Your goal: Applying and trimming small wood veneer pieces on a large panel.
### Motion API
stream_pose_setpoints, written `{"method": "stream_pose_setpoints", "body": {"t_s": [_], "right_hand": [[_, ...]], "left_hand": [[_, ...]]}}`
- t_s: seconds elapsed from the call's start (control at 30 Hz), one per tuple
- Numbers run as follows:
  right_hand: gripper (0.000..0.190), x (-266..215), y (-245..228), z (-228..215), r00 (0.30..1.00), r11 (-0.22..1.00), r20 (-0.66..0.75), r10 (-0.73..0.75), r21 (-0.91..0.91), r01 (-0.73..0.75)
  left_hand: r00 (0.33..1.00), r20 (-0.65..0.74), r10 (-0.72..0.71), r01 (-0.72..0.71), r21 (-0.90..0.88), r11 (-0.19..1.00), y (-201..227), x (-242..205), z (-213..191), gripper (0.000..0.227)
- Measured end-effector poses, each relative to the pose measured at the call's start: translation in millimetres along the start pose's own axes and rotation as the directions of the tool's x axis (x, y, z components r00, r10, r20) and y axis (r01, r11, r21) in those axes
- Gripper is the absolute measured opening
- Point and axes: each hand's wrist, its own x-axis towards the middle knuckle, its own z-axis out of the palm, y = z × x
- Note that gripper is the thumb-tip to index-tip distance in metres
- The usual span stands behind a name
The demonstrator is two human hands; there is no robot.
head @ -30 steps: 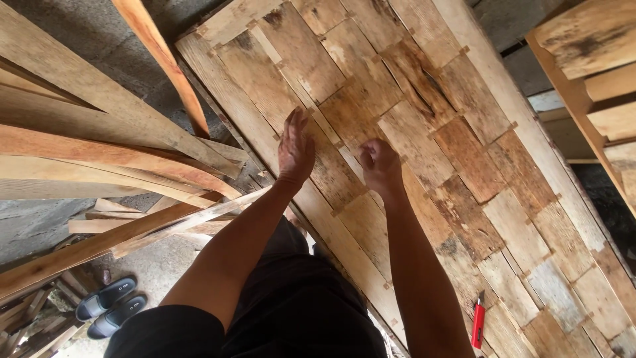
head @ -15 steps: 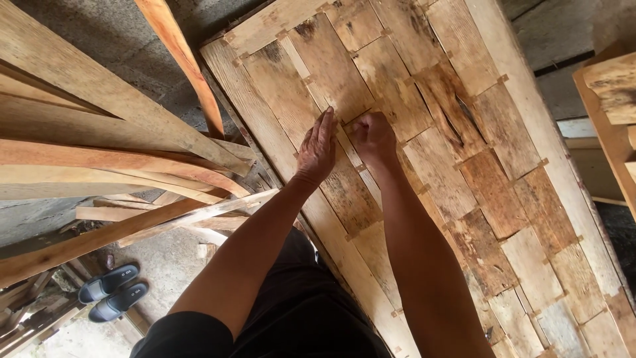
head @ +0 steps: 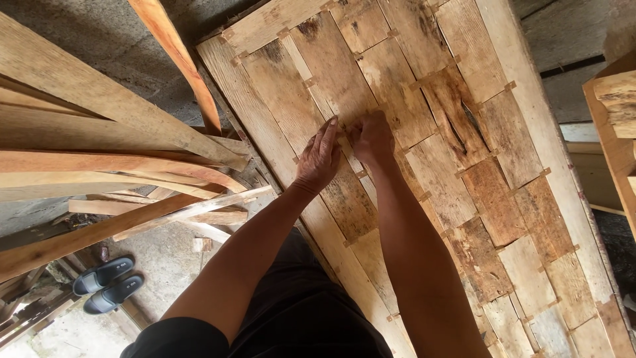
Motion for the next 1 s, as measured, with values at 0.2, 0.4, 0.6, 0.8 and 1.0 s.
{"method": "stream_pose_setpoints", "body": {"t_s": [0.2,0.4,0.6,0.8,1.0], "right_hand": [[0.016,-2,-2,-2,1.000,1.000,0.007,-0.005,-0.012,0.005],[0.018,-5,3,2,0.991,0.994,-0.105,-0.080,0.063,0.087],[0.021,0,12,5,0.983,0.952,-0.182,-0.027,0.296,0.082],[0.024,-2,7,5,0.975,0.952,-0.215,-0.048,0.287,0.110],[0.032,-5,-3,-3,0.978,0.979,-0.208,-0.005,0.201,0.047]], "left_hand": [[0.989,0.123,-0.084,0.082,0.017,0.996,6,4,-5,0.074],[0.996,0.080,-0.029,0.024,0.065,0.998,8,6,-4,0.075],[0.999,0.026,0.023,-0.024,0.055,0.998,11,7,-7,0.079],[0.999,0.025,0.024,-0.026,0.086,0.996,10,7,-5,0.080],[0.997,0.078,-0.018,0.010,0.096,0.995,8,5,-3,0.076]]}}
